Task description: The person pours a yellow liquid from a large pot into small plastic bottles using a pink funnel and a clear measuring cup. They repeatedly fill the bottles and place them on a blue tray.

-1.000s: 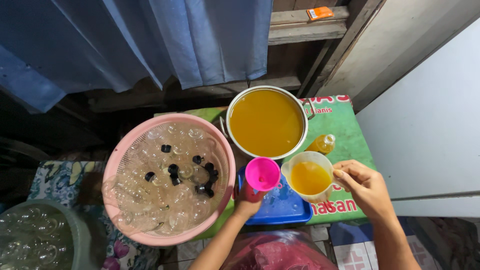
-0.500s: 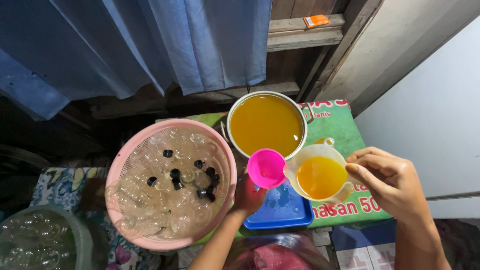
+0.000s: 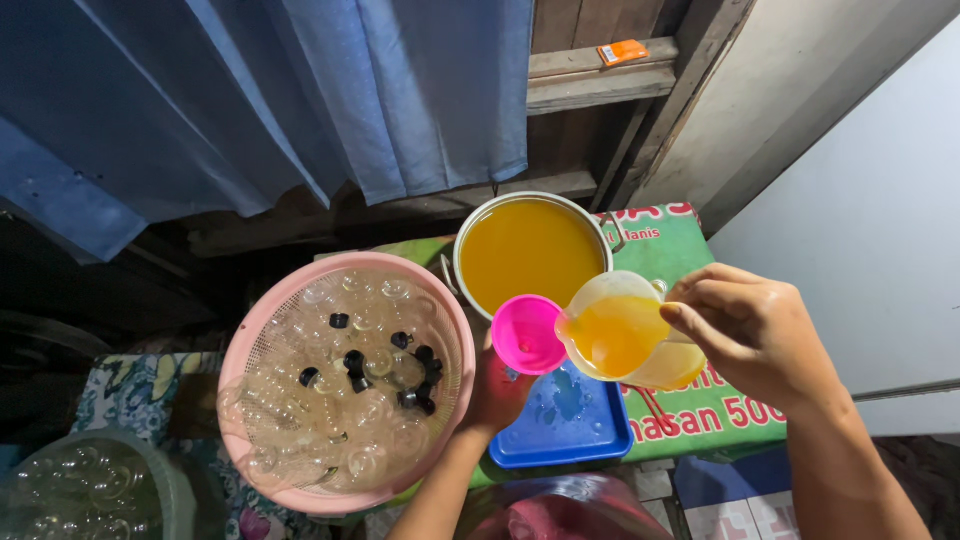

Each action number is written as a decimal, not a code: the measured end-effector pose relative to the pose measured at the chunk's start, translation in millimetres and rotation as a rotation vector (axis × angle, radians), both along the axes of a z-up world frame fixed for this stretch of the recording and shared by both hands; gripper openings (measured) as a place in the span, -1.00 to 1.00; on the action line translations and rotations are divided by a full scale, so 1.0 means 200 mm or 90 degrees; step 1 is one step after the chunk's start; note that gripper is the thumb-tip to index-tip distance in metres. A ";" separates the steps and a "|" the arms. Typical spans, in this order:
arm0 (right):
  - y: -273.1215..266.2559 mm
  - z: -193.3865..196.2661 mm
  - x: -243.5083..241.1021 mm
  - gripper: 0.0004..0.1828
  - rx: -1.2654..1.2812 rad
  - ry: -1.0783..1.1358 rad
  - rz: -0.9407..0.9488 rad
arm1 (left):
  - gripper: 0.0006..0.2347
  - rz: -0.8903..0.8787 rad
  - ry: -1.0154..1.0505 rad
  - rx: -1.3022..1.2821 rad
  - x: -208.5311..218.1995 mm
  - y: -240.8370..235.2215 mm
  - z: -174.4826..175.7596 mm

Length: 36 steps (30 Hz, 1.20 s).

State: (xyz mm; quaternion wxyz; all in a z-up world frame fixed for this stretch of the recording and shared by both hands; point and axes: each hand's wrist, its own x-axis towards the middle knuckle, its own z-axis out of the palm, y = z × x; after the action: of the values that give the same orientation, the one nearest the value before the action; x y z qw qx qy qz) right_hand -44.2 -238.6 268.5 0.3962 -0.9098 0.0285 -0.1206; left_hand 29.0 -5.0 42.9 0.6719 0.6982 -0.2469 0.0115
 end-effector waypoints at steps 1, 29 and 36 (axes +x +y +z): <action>0.00 0.01 0.01 -0.81 -0.011 0.000 0.003 | -0.70 0.000 -0.011 -0.001 0.00 0.00 0.00; 0.04 0.07 0.05 -0.84 -0.139 -0.031 0.044 | -0.72 -0.005 -0.009 0.000 -0.01 0.00 0.07; 0.06 0.09 0.07 -0.86 -0.139 -0.025 0.046 | -0.72 0.006 -0.009 -0.004 -0.01 -0.01 0.05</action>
State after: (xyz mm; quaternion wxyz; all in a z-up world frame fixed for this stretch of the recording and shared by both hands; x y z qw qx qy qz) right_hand -30.5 -227.0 287.2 0.2994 -0.9454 -0.0256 -0.1262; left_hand 27.8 -6.8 52.8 0.6720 0.6974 -0.2482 0.0204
